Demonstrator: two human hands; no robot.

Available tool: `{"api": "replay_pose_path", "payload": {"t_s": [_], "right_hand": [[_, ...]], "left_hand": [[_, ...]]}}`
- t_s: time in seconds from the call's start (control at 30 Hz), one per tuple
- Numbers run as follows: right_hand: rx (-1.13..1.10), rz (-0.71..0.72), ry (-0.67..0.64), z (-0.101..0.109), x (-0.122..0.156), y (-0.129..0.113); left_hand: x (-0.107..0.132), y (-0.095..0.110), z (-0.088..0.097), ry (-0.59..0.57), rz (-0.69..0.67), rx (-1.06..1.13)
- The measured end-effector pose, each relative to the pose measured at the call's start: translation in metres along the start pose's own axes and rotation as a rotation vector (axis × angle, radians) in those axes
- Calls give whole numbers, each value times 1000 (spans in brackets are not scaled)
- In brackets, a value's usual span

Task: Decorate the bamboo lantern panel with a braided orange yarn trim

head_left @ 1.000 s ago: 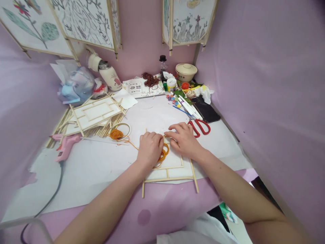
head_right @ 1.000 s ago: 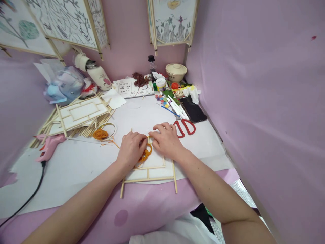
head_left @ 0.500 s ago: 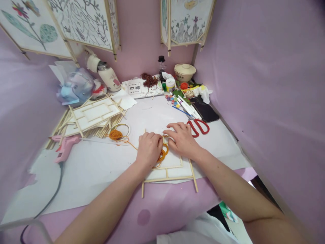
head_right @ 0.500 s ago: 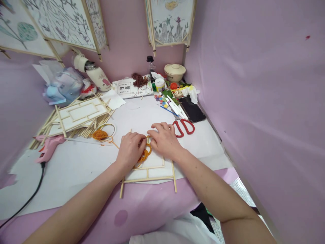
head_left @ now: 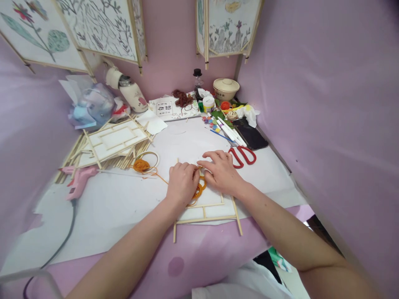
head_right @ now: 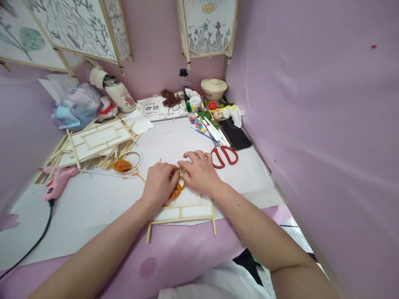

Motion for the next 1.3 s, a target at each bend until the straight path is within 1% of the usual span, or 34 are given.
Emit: {"api": "replay_pose_path", "payload": {"t_s": [0.13,0.33,0.47,0.83,1.03,1.3], "right_hand": [[7,14,-34,-1,0,0],[-1,5,2,-1,0,1],[1,21,-29,-1,1,1],[12,23,-35,-1,2,1],[39,39,-36,-1,2,2],[39,45,-25,-1,2,2]], "left_hand": [[1,0,0,-5,10,1],[1,0,2,7,15,-7],[1,0,2,4,18,-8],[-4,-5,5,70,41,8],[-9,-6,2,77,61,12],[-19,-6,-3,55,101,54]]}}
Point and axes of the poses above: each hand's wrist, its own x-axis away from the middle knuckle, its own z-axis out of the back of the hand, y = z × x, the point moved 1 cm from there along -x, towards the middle knuckle, and after that the axes turned 2 degrees about -z, right-handed, at the moved point
